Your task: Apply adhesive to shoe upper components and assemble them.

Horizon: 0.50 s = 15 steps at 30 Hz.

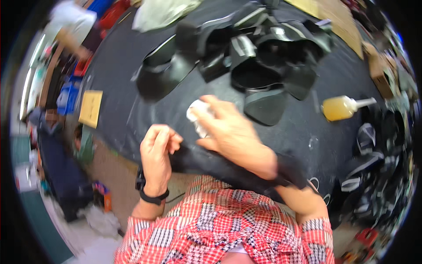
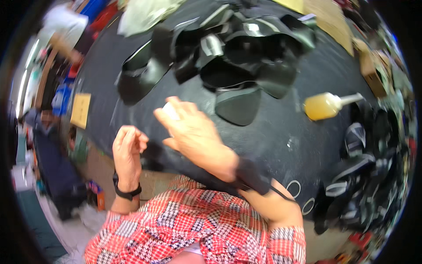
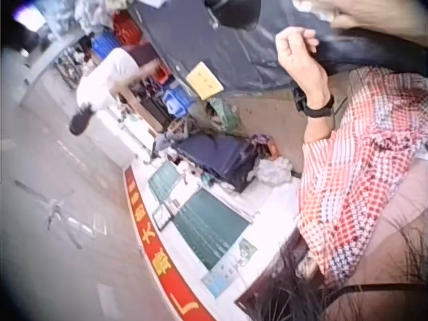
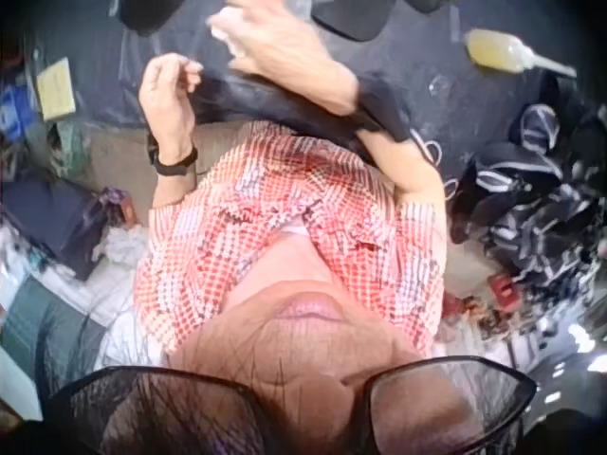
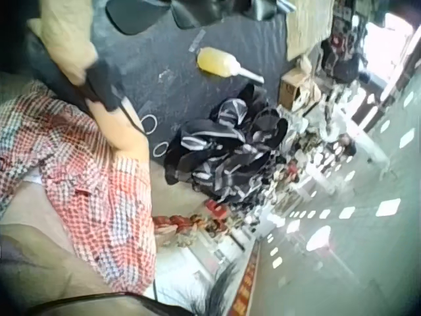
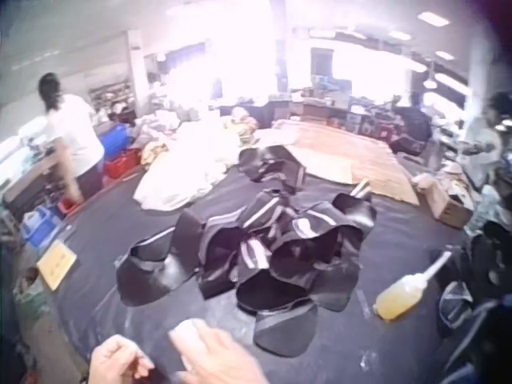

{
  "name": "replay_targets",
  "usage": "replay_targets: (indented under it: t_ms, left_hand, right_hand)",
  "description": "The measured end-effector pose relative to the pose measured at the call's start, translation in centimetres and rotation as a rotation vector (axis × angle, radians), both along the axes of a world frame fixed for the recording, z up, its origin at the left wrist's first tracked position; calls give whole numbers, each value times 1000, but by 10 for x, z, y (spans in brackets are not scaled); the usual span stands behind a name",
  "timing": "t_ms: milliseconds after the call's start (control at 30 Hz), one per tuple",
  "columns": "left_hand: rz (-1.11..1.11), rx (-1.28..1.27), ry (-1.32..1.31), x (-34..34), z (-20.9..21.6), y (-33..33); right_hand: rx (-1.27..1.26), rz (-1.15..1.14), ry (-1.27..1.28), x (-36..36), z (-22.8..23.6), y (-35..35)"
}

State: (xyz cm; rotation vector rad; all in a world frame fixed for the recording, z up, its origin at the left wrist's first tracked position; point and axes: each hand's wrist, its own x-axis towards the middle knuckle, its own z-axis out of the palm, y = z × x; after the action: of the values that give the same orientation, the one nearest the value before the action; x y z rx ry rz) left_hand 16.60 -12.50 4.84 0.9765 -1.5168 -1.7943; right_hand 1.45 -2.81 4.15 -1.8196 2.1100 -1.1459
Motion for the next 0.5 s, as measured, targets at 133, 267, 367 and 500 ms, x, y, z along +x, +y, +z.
replay_targets:
  t_ms: [133, 267, 367, 500]
  left_hand:
    - [-64, 18, 73, -12, -2, -5]
    - [-115, 48, 129, -17, 6, -1]
    - [-305, 61, 106, -39, 20, 13]
    - [-672, -51, 197, -124, 32, 64]
  right_hand:
    - [104, -55, 159, 14, -75, -36]
    - [160, 51, -176, -17, -15, 24]
    - [-223, -419, -4, -77, 72, 117]
    - [-797, -683, -503, -164, 141, 232]
